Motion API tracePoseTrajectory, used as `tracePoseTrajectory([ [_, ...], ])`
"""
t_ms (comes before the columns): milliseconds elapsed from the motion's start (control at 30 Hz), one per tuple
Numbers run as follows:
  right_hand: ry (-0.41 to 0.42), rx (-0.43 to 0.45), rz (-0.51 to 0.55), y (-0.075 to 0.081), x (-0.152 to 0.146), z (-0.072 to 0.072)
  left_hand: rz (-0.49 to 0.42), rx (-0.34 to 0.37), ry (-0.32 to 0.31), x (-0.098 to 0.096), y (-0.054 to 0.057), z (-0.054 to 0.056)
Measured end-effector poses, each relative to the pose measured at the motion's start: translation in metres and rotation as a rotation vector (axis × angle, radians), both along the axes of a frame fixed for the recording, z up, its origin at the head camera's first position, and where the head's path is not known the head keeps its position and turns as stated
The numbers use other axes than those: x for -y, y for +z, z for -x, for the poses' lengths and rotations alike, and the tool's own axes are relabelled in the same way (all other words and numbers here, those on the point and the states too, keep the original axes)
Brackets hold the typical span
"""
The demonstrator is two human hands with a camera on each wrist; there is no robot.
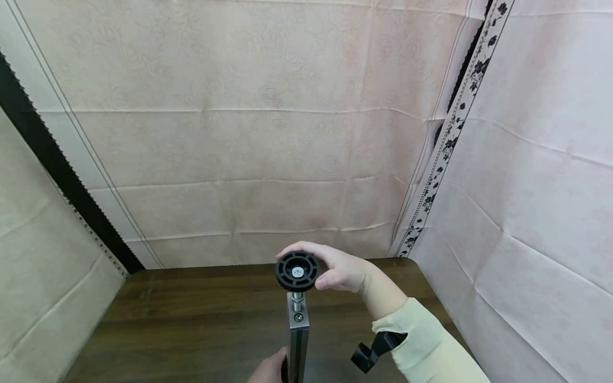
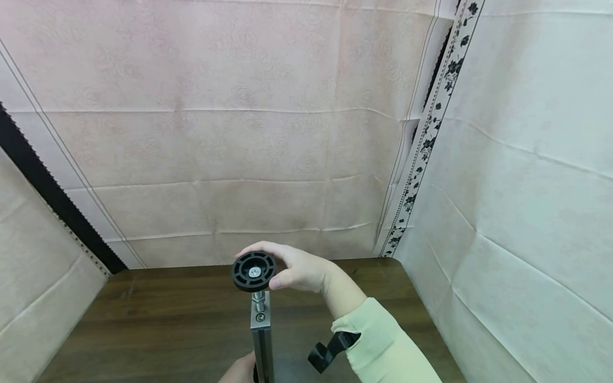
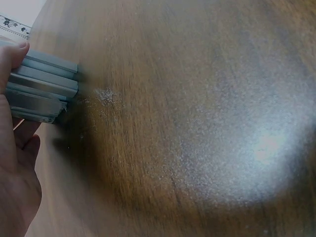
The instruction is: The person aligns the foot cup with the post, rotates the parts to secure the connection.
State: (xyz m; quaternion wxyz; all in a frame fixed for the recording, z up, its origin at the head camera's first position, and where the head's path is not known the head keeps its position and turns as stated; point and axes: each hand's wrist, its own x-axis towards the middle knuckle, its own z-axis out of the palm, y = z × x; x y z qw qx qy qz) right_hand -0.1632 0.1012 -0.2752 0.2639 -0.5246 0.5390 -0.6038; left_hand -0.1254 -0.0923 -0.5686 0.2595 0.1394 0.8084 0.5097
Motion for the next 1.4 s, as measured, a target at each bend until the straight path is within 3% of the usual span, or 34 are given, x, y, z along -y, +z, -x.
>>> tracePoseTrajectory([
  [533, -0.158, -0.051, -0.030, -0.002, -0.003, -0.011, 0.016, -0.099, -0.035, 0.004, -0.004, -0.001],
  [767, -0.253, -0.015, -0.061, -0.002, -0.004, -0.018, 0.005, -0.097, -0.047, 0.005, -0.006, 0.000],
  [1200, -0.430, -0.055, -0.126, 0.000, -0.001, -0.034, 0.000, -0.117, -0.048, 0.003, -0.010, 0.000],
  [1400, -0.586, -0.134, -0.174, 0.001, 0.002, -0.041, 0.017, -0.081, -0.050, 0.003, -0.004, 0.000],
])
